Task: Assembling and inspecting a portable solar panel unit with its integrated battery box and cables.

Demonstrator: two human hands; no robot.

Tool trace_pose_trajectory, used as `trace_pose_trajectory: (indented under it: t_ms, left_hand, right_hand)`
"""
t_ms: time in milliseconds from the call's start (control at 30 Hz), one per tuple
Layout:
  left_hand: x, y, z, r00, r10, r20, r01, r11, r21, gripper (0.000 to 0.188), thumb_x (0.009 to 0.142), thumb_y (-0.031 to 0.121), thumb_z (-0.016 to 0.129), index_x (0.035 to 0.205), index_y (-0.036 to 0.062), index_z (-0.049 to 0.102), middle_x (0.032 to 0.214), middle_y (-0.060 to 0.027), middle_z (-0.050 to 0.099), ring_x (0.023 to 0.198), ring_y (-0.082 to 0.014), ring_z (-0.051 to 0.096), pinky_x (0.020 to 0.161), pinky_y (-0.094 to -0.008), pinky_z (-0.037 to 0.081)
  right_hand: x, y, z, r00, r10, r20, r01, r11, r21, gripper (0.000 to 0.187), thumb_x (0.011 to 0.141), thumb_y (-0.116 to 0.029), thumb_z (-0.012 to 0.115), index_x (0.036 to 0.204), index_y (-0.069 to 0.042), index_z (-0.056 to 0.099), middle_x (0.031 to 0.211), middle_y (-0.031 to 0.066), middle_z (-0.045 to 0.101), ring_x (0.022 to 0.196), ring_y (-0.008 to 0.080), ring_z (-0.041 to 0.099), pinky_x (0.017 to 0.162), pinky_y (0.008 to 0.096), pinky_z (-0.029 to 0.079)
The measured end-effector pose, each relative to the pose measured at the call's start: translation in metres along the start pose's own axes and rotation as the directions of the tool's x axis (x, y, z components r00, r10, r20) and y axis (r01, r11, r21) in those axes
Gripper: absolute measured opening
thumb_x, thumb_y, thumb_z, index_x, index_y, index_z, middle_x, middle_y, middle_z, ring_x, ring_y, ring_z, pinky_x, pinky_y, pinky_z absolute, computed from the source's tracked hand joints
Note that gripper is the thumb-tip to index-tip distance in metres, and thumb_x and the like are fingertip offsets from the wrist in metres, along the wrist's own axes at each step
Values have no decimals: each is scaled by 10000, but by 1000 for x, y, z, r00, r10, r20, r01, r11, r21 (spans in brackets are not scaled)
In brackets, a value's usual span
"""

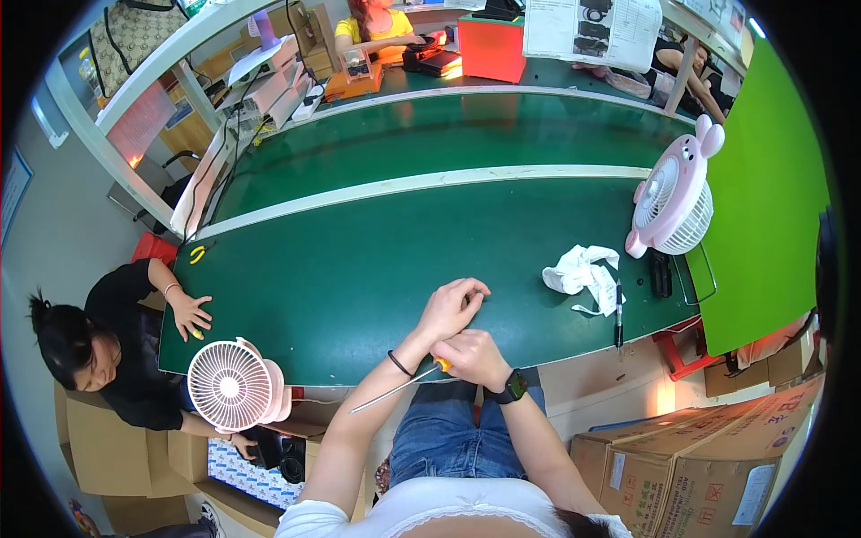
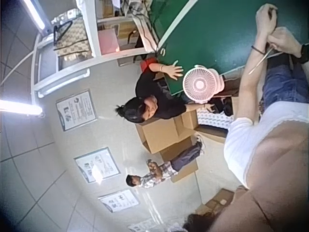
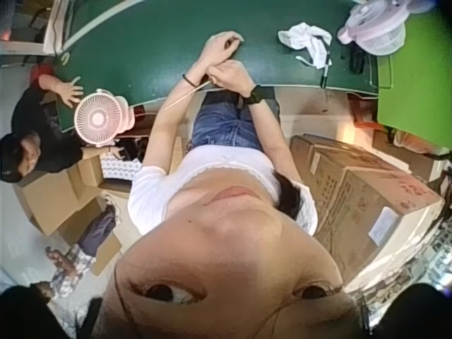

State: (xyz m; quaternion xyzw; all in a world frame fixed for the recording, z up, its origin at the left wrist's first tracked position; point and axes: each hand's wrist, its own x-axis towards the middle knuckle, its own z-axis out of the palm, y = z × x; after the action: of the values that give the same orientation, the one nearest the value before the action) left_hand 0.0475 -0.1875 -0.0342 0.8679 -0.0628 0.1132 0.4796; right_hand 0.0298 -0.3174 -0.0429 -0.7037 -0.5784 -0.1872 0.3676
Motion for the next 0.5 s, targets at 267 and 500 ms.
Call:
trace_pose_trajectory:
  t_ms: [267, 500]
  left_hand:
    - [0, -2, 0, 1000, 8, 1, -8, 1000, 9, 121, 913, 107, 628, 1011, 67, 689, 821, -69, 647, 587, -144, 568, 558, -297, 469]
    - [1, -1, 0, 1000, 9, -1, -9, 1000, 10, 120, 913, 103, 627, 1010, 67, 688, 840, -68, 659, 594, -144, 579, 563, -296, 475]
  right_hand:
    - [0, 1, 0, 1000, 10, 2, -10, 1000, 3, 99, 765, -123, 670, 836, -122, 601, 605, 42, 580, 584, 211, 638, 522, 357, 490]
    - [2, 0, -1, 999, 29, -14, -28, 999, 16, 86, 778, -146, 676, 824, -136, 604, 596, 41, 573, 577, 213, 633, 519, 356, 485]
